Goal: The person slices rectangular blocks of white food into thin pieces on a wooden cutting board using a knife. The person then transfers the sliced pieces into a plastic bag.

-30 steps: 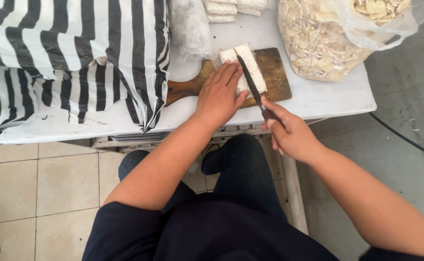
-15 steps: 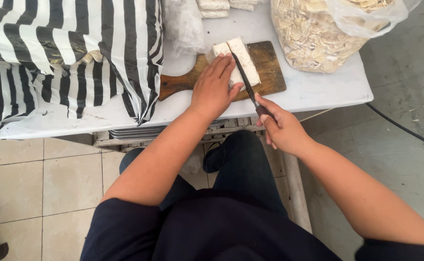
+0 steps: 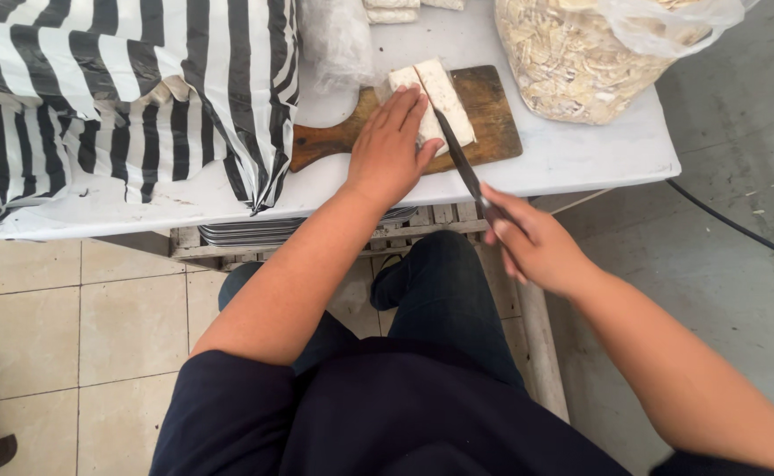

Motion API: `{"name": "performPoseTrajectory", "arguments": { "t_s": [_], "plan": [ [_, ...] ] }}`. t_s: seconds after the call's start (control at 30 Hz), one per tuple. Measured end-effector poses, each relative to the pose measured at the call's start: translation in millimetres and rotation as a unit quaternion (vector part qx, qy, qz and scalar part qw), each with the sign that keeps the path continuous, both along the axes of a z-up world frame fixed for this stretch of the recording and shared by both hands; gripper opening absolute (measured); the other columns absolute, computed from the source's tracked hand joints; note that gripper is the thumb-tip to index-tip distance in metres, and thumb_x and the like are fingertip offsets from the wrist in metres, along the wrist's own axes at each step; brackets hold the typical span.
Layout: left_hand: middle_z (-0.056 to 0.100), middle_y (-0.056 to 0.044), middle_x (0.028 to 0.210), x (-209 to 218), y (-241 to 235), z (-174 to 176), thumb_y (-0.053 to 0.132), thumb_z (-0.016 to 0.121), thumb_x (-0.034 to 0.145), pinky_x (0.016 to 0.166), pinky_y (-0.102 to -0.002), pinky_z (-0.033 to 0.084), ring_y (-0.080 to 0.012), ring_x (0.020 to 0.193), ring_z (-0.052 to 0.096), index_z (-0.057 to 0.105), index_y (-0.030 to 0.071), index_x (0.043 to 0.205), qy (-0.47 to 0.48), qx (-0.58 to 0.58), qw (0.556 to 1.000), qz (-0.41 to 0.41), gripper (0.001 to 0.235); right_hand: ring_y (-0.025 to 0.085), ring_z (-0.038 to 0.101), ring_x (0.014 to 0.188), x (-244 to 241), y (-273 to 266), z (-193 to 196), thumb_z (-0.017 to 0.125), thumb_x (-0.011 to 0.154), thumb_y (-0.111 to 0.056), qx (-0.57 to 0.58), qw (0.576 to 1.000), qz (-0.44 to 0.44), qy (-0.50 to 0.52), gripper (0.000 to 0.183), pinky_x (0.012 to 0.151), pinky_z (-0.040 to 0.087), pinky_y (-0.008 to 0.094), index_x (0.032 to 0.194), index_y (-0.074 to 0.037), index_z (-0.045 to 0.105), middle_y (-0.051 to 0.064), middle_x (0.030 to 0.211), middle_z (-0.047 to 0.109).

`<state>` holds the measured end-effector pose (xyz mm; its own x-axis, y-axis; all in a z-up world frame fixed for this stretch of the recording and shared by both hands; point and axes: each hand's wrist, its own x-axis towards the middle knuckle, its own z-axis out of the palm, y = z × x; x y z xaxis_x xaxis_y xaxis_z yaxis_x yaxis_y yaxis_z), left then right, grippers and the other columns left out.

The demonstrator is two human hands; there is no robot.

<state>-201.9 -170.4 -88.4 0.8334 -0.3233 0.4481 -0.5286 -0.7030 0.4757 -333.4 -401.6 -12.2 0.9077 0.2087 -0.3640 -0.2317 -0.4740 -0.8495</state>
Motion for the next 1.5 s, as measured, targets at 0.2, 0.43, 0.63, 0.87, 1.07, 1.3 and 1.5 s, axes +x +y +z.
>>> {"name": "performPoseTrajectory", "arguments": {
  "t_s": [0.2, 0.43, 0.63, 0.87, 1.07, 1.3, 1.5],
  "plan": [
    [0.046, -0.020, 0.153, -7.9, 4.6, 4.8, 0.032, 0.068, 0.098, 0.122, -0.052, 0.028, -0.0387, 0.144, 0.039, 0.050, 0.003, 0.147, -0.037, -0.022, 0.998, 0.042, 0.060, 0.009, 0.051, 0.051, -23.3, -33.3, 19.0, 0.048, 0.097, -0.011, 0.055, 0.997, -0.031, 0.044, 0.061, 0.040, 0.043, 0.022, 0.157, -0.018, 0.044, 0.005, 0.096, 0.063],
    [0.054, -0.016, 0.139, -1.3, -6.4, 20.1, 0.046, 0.080, 0.082, 0.113, -0.057, 0.029, -0.0376, 0.133, 0.043, 0.043, 0.003, 0.145, 0.065, -0.036, 0.991, 0.115, 0.085, 0.014, 0.055, 0.059, 44.4, -16.1, -8.7, 0.069, 0.097, -0.013, 0.004, 0.990, -0.079, -0.121, 0.038, 0.053, 0.045, 0.028, 0.129, 0.002, 0.055, 0.008, 0.080, 0.058],
    [0.045, -0.020, 0.144, 10.6, -17.2, 15.7, 0.013, 0.087, 0.073, 0.110, -0.046, 0.044, -0.0390, 0.132, 0.048, 0.040, 0.007, 0.151, 0.121, -0.214, 0.968, 0.041, 0.091, 0.013, 0.065, 0.115, 140.5, 19.6, -42.8, 0.067, 0.096, -0.007, 0.144, 0.962, -0.085, -0.215, 0.039, 0.102, 0.053, 0.028, 0.128, -0.003, 0.046, 0.008, 0.129, 0.064],
    [0.043, -0.017, 0.146, 31.1, -15.8, -0.8, -0.003, 0.083, 0.077, 0.096, -0.035, 0.063, -0.0296, 0.128, 0.061, 0.050, 0.010, 0.145, 0.221, -0.393, 0.893, -0.009, 0.078, 0.015, 0.061, 0.116, 155.3, 17.0, -72.8, 0.067, 0.098, -0.004, 0.184, 0.947, -0.108, -0.240, 0.037, 0.104, 0.050, 0.030, 0.130, -0.001, 0.047, 0.012, 0.132, 0.063],
    [0.045, -0.013, 0.149, 39.9, -12.4, 2.0, -0.010, 0.075, 0.078, 0.093, -0.034, 0.060, -0.0262, 0.121, 0.061, 0.040, 0.011, 0.152, 0.343, -0.532, 0.772, -0.051, 0.085, 0.018, 0.061, 0.121, 154.4, 7.5, -75.6, 0.064, 0.103, -0.006, 0.288, 0.923, -0.116, -0.229, 0.033, 0.109, 0.050, 0.033, 0.130, -0.001, 0.046, 0.016, 0.133, 0.062],
    [0.053, -0.014, 0.140, 44.5, -15.8, 6.8, -0.004, 0.071, 0.088, 0.092, -0.032, 0.058, -0.0240, 0.118, 0.062, 0.043, 0.008, 0.148, 0.339, -0.509, 0.790, -0.052, 0.068, 0.020, 0.065, 0.114, 151.6, 9.5, -76.4, 0.063, 0.101, -0.010, 0.286, 0.924, -0.128, -0.220, 0.034, 0.100, 0.054, 0.035, 0.128, -0.004, 0.043, 0.017, 0.132, 0.063],
    [0.057, -0.017, 0.130, 50.8, -29.1, 6.1, -0.008, 0.058, 0.085, 0.087, -0.034, 0.058, -0.0248, 0.109, 0.064, 0.044, 0.006, 0.142, 0.328, -0.539, 0.776, -0.020, 0.060, 0.015, 0.062, 0.112, 153.9, 7.7, -80.9, 0.065, 0.103, -0.010, 0.270, 0.928, -0.110, -0.234, 0.033, 0.100, 0.054, 0.033, 0.128, -0.002, 0.045, 0.015, 0.130, 0.063]
  ]
}}
